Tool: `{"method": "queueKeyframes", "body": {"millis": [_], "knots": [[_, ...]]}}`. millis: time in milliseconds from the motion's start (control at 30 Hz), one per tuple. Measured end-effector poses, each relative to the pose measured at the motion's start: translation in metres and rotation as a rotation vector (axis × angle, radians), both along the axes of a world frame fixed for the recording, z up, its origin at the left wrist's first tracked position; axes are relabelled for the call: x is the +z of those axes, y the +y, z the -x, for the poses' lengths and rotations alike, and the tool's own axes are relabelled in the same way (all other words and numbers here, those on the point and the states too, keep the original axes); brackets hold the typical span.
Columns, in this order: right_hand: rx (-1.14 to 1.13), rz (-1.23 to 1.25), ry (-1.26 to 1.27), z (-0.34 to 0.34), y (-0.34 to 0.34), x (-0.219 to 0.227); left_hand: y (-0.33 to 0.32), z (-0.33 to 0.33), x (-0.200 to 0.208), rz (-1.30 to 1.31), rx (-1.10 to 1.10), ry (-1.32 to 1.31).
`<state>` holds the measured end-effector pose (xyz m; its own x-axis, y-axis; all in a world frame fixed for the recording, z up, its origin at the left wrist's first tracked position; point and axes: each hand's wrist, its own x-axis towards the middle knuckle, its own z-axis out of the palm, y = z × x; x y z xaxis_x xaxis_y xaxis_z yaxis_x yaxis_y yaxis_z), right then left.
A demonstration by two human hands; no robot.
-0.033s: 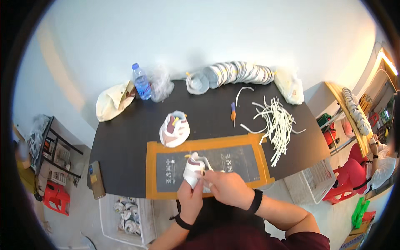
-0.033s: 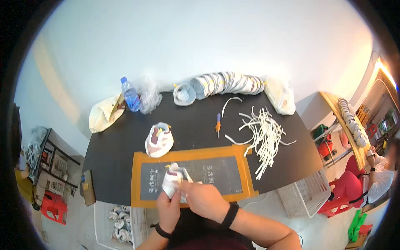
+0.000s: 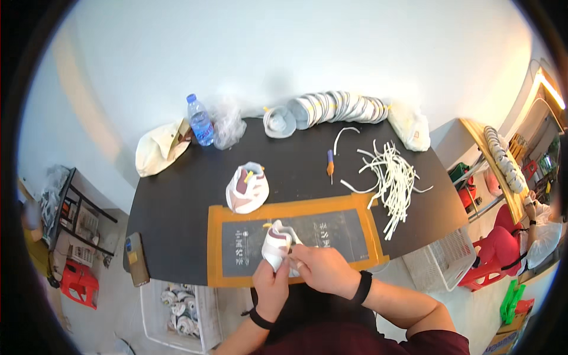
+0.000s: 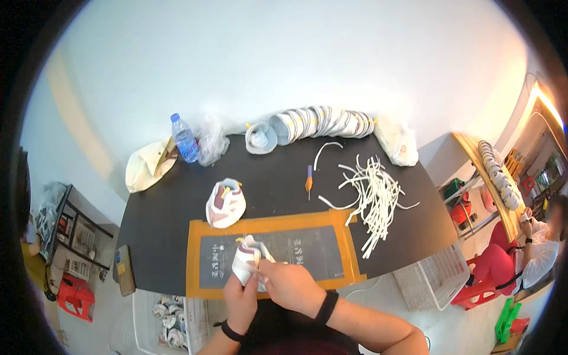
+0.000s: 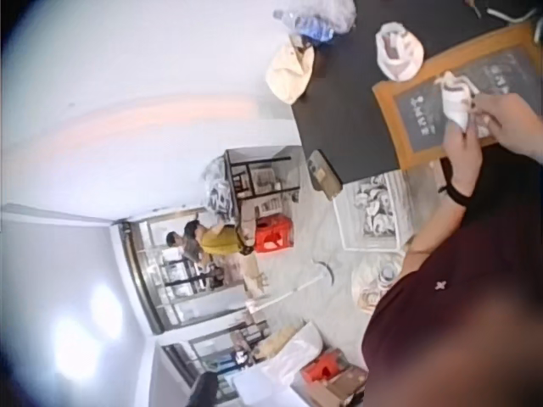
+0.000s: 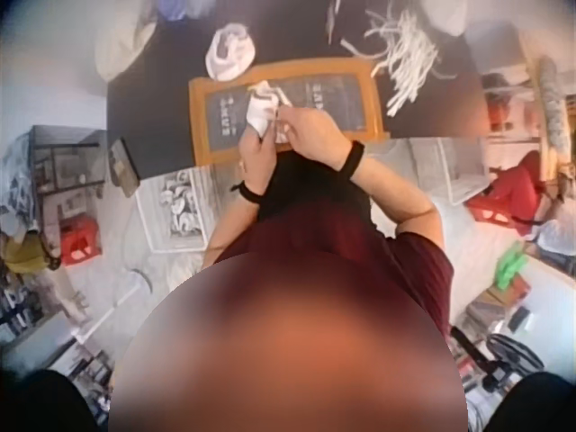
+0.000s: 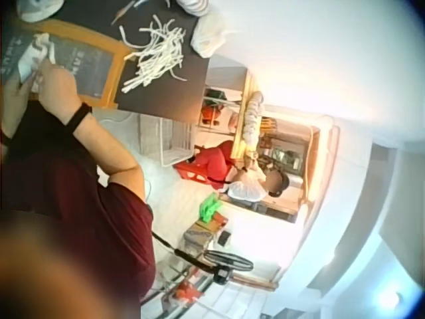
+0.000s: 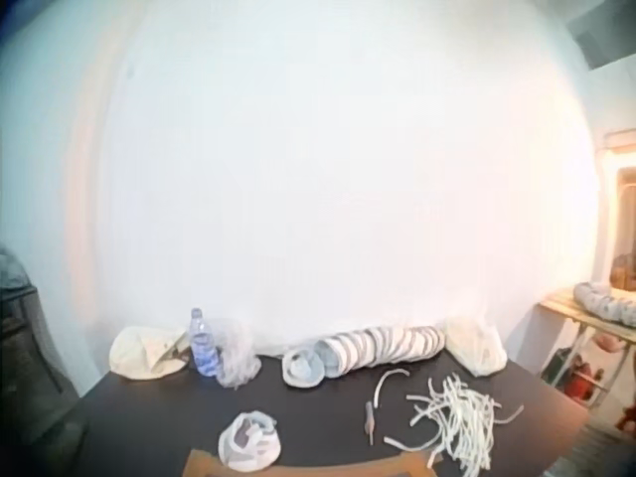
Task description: Attaching white straps and lining to a shoe upper at a workbench.
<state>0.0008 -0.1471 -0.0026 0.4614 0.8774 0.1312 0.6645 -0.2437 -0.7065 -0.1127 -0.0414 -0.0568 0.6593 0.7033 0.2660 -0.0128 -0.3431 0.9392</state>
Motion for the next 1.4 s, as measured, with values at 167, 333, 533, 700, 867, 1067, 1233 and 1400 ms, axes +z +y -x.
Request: {"method": "queueKeyframes", "body": {"millis": [167,333,533,700,867,1067,1233,1400], "knots": [[-0.055,0.069,0.388,-0.011,0.005,-0.013,0.003,-0.004,-0.006,-0.079,-0.018,0.086],[0.028,0.079,-0.208,-0.003,0.012,-0.012,0.006,-0.010,0.000,-0.078,-0.003,0.026],[-0.035,0.013,0.216,-0.014,0.017,-0.016,0.006,-0.012,-0.005,-0.112,-0.003,0.019],[-0.026,0.180,-0.046,-0.007,0.027,-0.011,0.010,-0.011,-0.001,-0.083,0.007,0.077],[-0.093,0.148,0.328,-0.021,0.024,-0.011,0.010,-0.014,-0.005,-0.129,-0.031,0.028],[0.124,0.314,0.026,-0.031,0.035,0.002,0.013,-0.010,-0.008,-0.142,-0.031,-0.015],[-0.115,0.311,0.587,-0.027,0.038,0.009,0.013,-0.013,-0.006,-0.131,-0.019,-0.037],[0.137,0.295,-0.083,-0.019,0.033,-0.004,0.011,-0.009,-0.008,-0.133,-0.013,0.001]]}}
